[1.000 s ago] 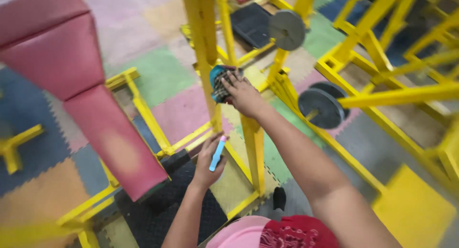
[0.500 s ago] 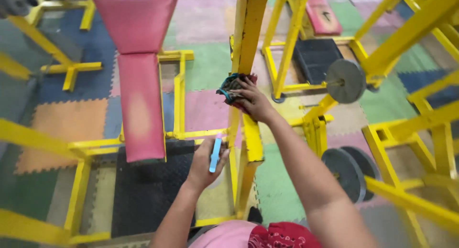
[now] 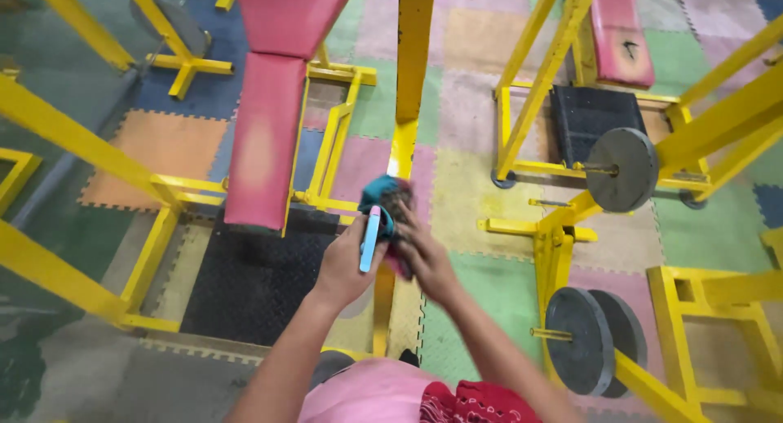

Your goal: Cleaning various pieces of gym equipment using a spray bottle and a cloth.

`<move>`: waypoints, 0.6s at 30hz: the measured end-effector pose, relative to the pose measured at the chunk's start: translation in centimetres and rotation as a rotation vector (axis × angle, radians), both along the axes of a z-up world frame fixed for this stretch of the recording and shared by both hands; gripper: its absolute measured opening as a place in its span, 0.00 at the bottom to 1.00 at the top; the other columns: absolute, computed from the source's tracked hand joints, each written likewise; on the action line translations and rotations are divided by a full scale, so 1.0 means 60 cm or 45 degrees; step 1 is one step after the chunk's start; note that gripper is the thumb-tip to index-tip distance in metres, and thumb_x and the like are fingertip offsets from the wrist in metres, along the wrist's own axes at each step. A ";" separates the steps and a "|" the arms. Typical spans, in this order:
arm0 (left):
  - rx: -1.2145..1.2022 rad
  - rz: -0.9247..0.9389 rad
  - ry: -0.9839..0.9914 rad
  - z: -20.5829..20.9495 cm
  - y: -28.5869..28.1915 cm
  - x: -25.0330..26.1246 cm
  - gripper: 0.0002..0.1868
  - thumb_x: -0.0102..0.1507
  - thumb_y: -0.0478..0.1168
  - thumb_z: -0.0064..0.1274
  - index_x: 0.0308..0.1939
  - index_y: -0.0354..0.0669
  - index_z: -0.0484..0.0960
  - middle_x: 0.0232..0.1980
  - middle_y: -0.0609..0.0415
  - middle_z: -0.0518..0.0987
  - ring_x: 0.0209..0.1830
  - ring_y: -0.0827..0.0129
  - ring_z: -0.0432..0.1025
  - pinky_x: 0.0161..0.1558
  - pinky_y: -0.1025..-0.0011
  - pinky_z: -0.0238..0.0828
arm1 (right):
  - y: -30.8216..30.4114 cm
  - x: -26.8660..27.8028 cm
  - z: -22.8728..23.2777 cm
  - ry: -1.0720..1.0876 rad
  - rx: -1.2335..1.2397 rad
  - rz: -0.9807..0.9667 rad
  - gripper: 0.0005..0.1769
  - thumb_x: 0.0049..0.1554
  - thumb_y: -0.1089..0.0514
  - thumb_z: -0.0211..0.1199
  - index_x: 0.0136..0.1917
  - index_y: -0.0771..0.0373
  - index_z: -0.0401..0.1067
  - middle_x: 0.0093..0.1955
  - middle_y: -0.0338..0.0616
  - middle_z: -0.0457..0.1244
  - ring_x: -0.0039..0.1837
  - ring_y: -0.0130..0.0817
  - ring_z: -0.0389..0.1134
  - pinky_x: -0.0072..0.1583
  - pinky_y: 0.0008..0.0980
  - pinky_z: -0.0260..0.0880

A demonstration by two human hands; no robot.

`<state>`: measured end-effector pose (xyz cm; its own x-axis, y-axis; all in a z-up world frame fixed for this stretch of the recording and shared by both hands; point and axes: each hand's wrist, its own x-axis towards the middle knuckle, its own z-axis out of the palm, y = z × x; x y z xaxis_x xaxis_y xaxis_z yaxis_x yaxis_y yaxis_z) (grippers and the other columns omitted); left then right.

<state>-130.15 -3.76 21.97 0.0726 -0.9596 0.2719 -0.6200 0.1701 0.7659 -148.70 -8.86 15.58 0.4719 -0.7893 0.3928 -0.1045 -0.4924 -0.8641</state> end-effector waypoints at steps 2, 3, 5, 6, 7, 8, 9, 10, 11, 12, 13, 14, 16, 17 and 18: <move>-0.136 -0.064 -0.022 -0.004 0.001 -0.004 0.24 0.62 0.42 0.56 0.61 0.38 0.72 0.50 0.39 0.81 0.50 0.40 0.75 0.47 0.53 0.73 | 0.043 -0.005 -0.035 -0.177 0.176 -0.059 0.23 0.66 0.62 0.51 0.74 0.65 0.62 0.84 0.54 0.48 0.85 0.45 0.46 0.79 0.43 0.46; -0.134 -0.053 -0.026 0.002 0.002 -0.008 0.24 0.62 0.42 0.56 0.61 0.38 0.72 0.50 0.39 0.81 0.50 0.40 0.75 0.47 0.53 0.73 | 0.047 0.003 -0.031 -0.181 0.179 -0.047 0.23 0.66 0.62 0.51 0.74 0.65 0.62 0.84 0.54 0.48 0.85 0.45 0.46 0.79 0.43 0.46; -0.033 -0.008 -0.049 0.014 0.006 -0.015 0.24 0.64 0.45 0.56 0.62 0.39 0.74 0.52 0.39 0.81 0.51 0.42 0.76 0.47 0.54 0.74 | 0.059 0.019 -0.025 -0.410 0.706 -0.177 0.30 0.69 0.60 0.47 0.84 0.60 0.54 0.77 0.63 0.53 0.68 0.60 0.48 0.67 0.55 0.48; -0.032 0.005 -0.055 0.001 0.012 -0.018 0.24 0.64 0.45 0.56 0.62 0.39 0.74 0.52 0.39 0.81 0.51 0.42 0.76 0.47 0.54 0.74 | 0.045 0.020 -0.035 -0.412 0.709 -0.163 0.30 0.69 0.60 0.47 0.84 0.60 0.54 0.77 0.63 0.53 0.68 0.60 0.48 0.67 0.55 0.48; -0.143 -0.001 -0.081 -0.010 0.009 -0.019 0.25 0.65 0.45 0.56 0.63 0.38 0.73 0.53 0.37 0.81 0.53 0.42 0.76 0.50 0.54 0.74 | 0.023 0.024 -0.042 -0.407 0.699 -0.203 0.31 0.69 0.59 0.46 0.85 0.59 0.52 0.75 0.63 0.55 0.66 0.60 0.51 0.66 0.54 0.51; -0.254 -0.008 -0.109 -0.019 0.006 -0.019 0.26 0.66 0.46 0.57 0.64 0.36 0.73 0.55 0.36 0.80 0.55 0.42 0.76 0.52 0.55 0.75 | 0.001 0.030 -0.049 -0.403 0.690 -0.243 0.32 0.70 0.57 0.45 0.86 0.59 0.50 0.74 0.62 0.57 0.65 0.60 0.54 0.65 0.53 0.53; -0.261 0.008 -0.119 -0.018 0.006 -0.022 0.26 0.66 0.46 0.57 0.64 0.36 0.73 0.55 0.36 0.80 0.55 0.42 0.76 0.52 0.55 0.75 | -0.032 0.033 -0.045 -0.407 0.686 -0.224 0.32 0.70 0.57 0.45 0.86 0.59 0.50 0.74 0.62 0.57 0.65 0.60 0.54 0.65 0.53 0.53; -0.230 0.014 -0.126 -0.017 0.006 -0.025 0.27 0.66 0.46 0.56 0.65 0.35 0.72 0.55 0.36 0.80 0.54 0.41 0.76 0.52 0.55 0.75 | -0.064 0.038 -0.040 -0.341 0.438 -0.236 0.30 0.70 0.57 0.45 0.84 0.61 0.50 0.76 0.58 0.57 0.71 0.52 0.55 0.70 0.45 0.54; -0.198 0.022 -0.132 -0.018 0.006 -0.028 0.27 0.67 0.46 0.55 0.66 0.35 0.72 0.55 0.36 0.80 0.54 0.41 0.76 0.52 0.56 0.75 | -0.096 0.044 -0.038 -0.277 0.191 -0.249 0.29 0.70 0.56 0.44 0.82 0.63 0.50 0.77 0.54 0.56 0.77 0.44 0.57 0.75 0.38 0.54; -0.203 0.039 -0.141 -0.020 0.008 -0.031 0.27 0.67 0.46 0.55 0.66 0.35 0.72 0.55 0.36 0.80 0.54 0.41 0.76 0.52 0.56 0.75 | -0.131 0.046 -0.046 -0.283 0.188 -0.231 0.29 0.70 0.56 0.44 0.82 0.63 0.50 0.77 0.54 0.56 0.77 0.44 0.57 0.75 0.38 0.54; -0.188 0.032 -0.124 -0.018 0.007 -0.032 0.27 0.67 0.46 0.54 0.66 0.34 0.71 0.55 0.36 0.80 0.55 0.41 0.75 0.52 0.55 0.74 | -0.169 0.050 -0.051 -0.225 0.190 -0.276 0.29 0.70 0.55 0.44 0.82 0.62 0.50 0.76 0.54 0.57 0.76 0.44 0.59 0.74 0.37 0.56; -0.174 0.024 -0.107 -0.017 0.006 -0.031 0.28 0.67 0.46 0.54 0.66 0.34 0.71 0.56 0.35 0.80 0.55 0.40 0.75 0.52 0.55 0.74 | -0.207 0.056 -0.055 -0.167 0.192 -0.321 0.29 0.70 0.53 0.44 0.81 0.60 0.51 0.75 0.53 0.58 0.75 0.44 0.60 0.74 0.37 0.57; -0.181 0.019 -0.116 -0.017 0.003 -0.031 0.27 0.67 0.46 0.54 0.66 0.34 0.71 0.56 0.36 0.80 0.55 0.41 0.75 0.52 0.55 0.74 | -0.278 0.058 -0.063 -0.149 0.236 -0.352 0.29 0.70 0.51 0.44 0.81 0.59 0.50 0.74 0.51 0.58 0.74 0.43 0.60 0.72 0.37 0.57; -0.180 0.010 -0.114 -0.018 0.005 -0.032 0.27 0.67 0.46 0.54 0.66 0.34 0.71 0.56 0.36 0.80 0.55 0.41 0.75 0.52 0.55 0.74 | -0.310 0.058 -0.067 -0.121 0.287 -0.390 0.29 0.70 0.49 0.44 0.81 0.58 0.50 0.73 0.49 0.58 0.72 0.42 0.60 0.71 0.36 0.58; -0.184 0.012 -0.116 -0.016 0.002 -0.032 0.27 0.67 0.46 0.54 0.66 0.34 0.71 0.56 0.36 0.80 0.55 0.41 0.75 0.52 0.55 0.74 | -0.349 0.061 -0.095 -0.122 0.284 -0.387 0.29 0.70 0.49 0.44 0.81 0.58 0.50 0.73 0.49 0.58 0.72 0.42 0.60 0.71 0.36 0.58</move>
<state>-132.10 -3.65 21.03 0.0506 -0.9093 0.4130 -0.6877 0.2681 0.6746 -145.06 -29.81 9.90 0.1727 -0.9585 0.2268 -0.1300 -0.2504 -0.9594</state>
